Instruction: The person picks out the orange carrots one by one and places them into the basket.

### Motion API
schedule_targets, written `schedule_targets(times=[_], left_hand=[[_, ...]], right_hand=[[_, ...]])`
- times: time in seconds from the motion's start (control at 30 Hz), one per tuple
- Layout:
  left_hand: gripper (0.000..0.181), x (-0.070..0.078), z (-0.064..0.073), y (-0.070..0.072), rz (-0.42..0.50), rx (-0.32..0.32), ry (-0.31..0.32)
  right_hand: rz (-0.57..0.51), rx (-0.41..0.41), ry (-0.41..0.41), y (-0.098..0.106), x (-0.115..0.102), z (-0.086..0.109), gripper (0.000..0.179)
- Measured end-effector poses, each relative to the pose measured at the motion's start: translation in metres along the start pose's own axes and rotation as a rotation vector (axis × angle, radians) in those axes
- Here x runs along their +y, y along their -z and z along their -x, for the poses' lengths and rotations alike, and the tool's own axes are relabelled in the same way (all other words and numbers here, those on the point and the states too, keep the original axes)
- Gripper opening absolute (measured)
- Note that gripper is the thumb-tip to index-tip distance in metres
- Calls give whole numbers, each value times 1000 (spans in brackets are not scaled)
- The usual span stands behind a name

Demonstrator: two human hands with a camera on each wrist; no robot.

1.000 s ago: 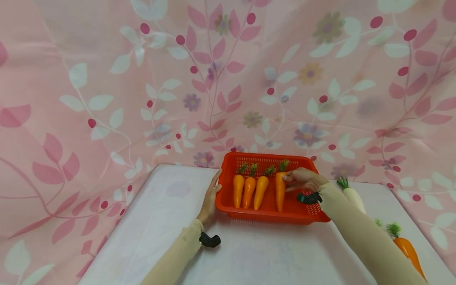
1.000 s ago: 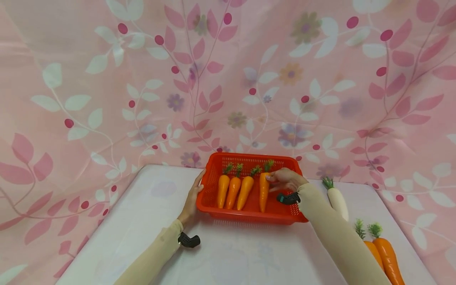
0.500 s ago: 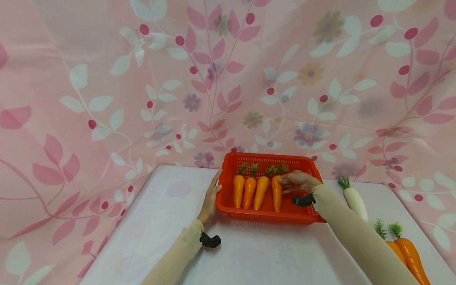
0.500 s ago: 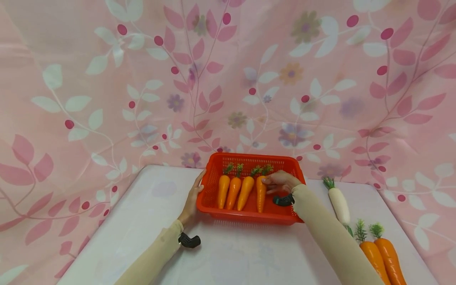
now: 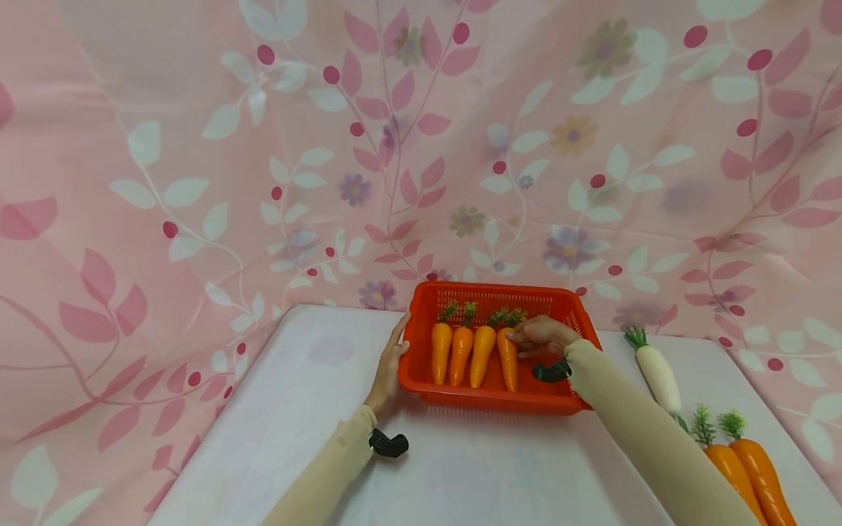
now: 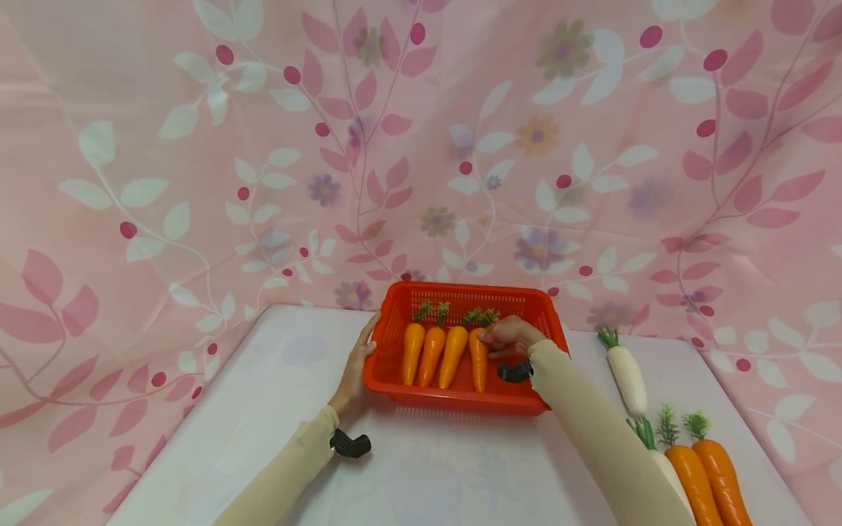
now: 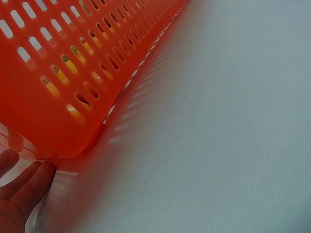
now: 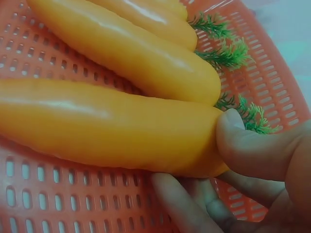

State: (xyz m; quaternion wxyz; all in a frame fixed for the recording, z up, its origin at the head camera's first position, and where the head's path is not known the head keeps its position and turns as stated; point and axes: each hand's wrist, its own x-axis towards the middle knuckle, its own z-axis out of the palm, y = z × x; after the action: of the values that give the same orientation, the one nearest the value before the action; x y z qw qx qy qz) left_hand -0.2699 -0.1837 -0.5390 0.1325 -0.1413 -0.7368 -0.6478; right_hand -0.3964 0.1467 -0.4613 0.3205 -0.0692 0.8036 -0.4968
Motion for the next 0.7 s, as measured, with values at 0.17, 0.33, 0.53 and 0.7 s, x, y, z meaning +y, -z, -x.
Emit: schedule_targets(times=[0.17,0.33,0.53,0.7], left_hand=[[60,5,0,-1,-2,6,29],[59,15,0,-5,25,19,94],[60,14,1,-6,25,23,116],[60,13,0,-8,21,27,123]], right_hand=[[18,28,6,-4,-3,-3,45],[49,46,17,-6,-3,-6,49],[47,47,-5,-7,-3,-6,45],[45,56,-46,-8,-3,-5,42]])
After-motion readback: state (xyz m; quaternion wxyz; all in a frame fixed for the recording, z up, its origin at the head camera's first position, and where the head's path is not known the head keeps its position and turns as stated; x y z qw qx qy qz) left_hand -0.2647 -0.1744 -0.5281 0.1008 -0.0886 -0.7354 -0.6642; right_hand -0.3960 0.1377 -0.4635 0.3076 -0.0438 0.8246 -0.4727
